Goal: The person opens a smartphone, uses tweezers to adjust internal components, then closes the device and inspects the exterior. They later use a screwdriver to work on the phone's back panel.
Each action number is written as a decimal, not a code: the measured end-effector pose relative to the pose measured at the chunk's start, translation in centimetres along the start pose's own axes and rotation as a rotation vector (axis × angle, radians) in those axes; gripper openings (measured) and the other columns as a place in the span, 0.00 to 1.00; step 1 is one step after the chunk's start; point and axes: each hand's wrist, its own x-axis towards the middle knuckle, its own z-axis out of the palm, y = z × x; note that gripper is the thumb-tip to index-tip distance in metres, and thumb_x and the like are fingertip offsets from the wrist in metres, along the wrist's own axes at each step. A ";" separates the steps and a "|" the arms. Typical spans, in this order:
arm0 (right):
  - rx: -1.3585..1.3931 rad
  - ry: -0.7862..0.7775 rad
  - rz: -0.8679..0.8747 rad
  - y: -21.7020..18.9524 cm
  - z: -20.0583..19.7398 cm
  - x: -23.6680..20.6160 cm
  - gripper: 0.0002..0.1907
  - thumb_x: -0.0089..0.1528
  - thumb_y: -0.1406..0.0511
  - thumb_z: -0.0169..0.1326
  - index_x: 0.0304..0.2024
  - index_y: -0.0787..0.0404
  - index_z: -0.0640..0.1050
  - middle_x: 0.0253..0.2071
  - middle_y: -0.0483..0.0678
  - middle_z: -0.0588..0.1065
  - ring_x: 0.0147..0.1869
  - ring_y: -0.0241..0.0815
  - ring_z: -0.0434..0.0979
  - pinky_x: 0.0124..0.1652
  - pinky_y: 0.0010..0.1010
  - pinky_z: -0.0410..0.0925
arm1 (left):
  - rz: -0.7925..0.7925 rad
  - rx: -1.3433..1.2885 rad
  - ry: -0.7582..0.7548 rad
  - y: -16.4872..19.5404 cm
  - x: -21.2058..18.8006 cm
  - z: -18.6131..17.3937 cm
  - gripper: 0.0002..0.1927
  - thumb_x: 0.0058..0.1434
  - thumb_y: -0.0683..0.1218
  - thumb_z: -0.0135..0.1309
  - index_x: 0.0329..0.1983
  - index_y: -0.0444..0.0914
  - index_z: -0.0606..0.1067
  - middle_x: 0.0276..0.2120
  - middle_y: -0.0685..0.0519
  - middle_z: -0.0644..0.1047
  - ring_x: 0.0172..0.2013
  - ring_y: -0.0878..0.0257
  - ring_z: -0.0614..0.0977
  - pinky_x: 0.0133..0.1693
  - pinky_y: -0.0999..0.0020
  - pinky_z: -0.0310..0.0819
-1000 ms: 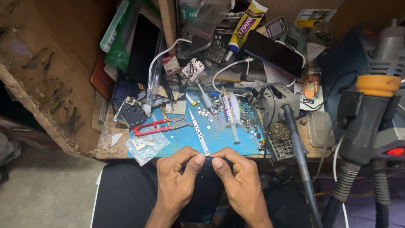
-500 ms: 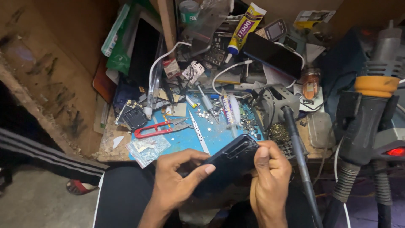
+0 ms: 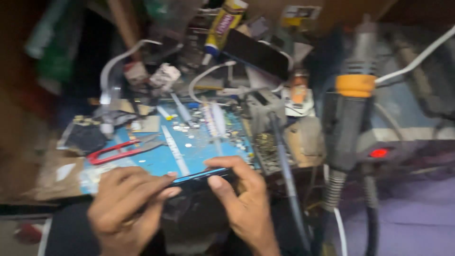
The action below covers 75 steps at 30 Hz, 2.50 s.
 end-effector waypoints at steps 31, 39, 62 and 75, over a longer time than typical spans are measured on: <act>0.242 0.358 -0.001 2.0 0.3 -0.6 0.20 0.70 0.56 0.55 0.48 0.70 0.77 0.37 0.48 0.75 0.38 0.33 0.69 0.39 0.23 0.62 | -0.144 -0.084 0.189 3.1 3.7 3.1 0.41 0.44 0.46 0.71 0.59 0.30 0.64 0.56 0.42 0.69 0.57 0.50 0.72 0.61 0.59 0.65; 0.307 0.192 0.053 0.3 1.3 0.2 0.25 0.64 0.53 0.55 0.53 0.66 0.74 0.47 0.50 0.81 0.51 0.35 0.80 0.53 0.25 0.71 | -0.341 -0.193 0.190 -0.6 0.1 3.2 0.23 0.54 0.43 0.73 0.46 0.32 0.72 0.43 0.51 0.74 0.46 0.64 0.77 0.52 0.73 0.72; 0.271 0.230 0.019 0.9 1.6 0.0 0.16 0.63 0.64 0.63 0.45 0.69 0.76 0.42 0.50 0.79 0.42 0.34 0.75 0.43 0.25 0.69 | -0.374 -0.195 0.284 0.2 -1.6 4.1 0.25 0.54 0.48 0.74 0.41 0.34 0.70 0.37 0.54 0.72 0.38 0.67 0.75 0.42 0.76 0.70; 0.378 0.387 0.005 2.0 1.8 -1.0 0.14 0.59 0.67 0.67 0.38 0.67 0.74 0.34 0.47 0.75 0.36 0.31 0.72 0.38 0.23 0.67 | -0.297 -0.042 0.243 1.8 -0.6 4.0 0.26 0.48 0.49 0.75 0.40 0.35 0.71 0.39 0.51 0.73 0.39 0.59 0.77 0.45 0.69 0.70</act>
